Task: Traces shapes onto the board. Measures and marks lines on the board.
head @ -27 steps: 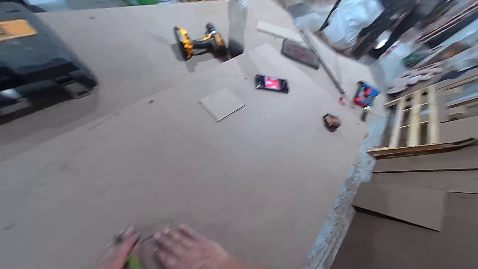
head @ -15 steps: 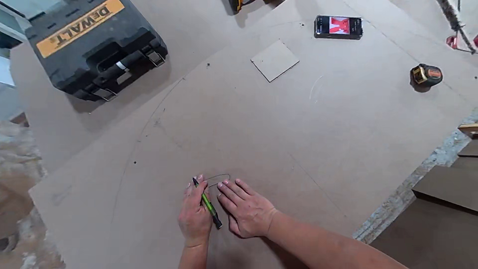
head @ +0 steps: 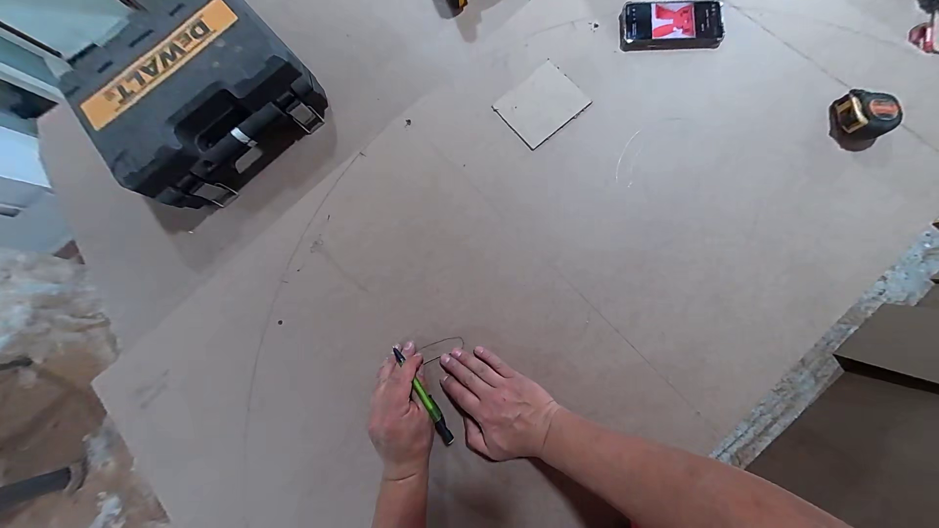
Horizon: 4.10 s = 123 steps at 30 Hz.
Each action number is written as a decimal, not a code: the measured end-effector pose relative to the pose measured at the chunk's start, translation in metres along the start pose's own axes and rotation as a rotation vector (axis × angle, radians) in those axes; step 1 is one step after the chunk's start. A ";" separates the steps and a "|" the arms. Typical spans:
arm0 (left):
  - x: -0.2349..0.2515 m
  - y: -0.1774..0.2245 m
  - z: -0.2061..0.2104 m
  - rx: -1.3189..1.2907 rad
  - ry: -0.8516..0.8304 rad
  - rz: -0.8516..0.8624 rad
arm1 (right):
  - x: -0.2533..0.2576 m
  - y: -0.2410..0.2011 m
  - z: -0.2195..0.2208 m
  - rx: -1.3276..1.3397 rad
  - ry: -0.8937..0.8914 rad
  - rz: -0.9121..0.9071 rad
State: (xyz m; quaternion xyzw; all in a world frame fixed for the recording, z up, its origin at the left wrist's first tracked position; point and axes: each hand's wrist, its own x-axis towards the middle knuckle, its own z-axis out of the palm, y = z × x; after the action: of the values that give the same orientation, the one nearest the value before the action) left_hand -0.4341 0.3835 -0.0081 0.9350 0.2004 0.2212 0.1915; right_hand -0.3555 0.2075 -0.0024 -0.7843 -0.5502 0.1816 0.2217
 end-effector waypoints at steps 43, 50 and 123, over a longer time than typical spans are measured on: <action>0.084 0.039 -0.006 -0.089 -0.599 0.176 | 0.000 0.001 -0.003 0.065 0.019 0.008; 0.080 0.040 -0.004 -0.087 -0.527 0.157 | 0.000 0.000 -0.003 0.048 0.008 0.007; -0.080 -0.003 -0.039 -0.152 0.136 -0.410 | 0.049 -0.004 0.012 -0.240 0.164 -0.121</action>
State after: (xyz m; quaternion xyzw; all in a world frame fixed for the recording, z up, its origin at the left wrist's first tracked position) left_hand -0.5194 0.3594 -0.0041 0.8405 0.3813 0.2548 0.2885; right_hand -0.3494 0.2568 -0.0122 -0.7829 -0.5940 0.0361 0.1814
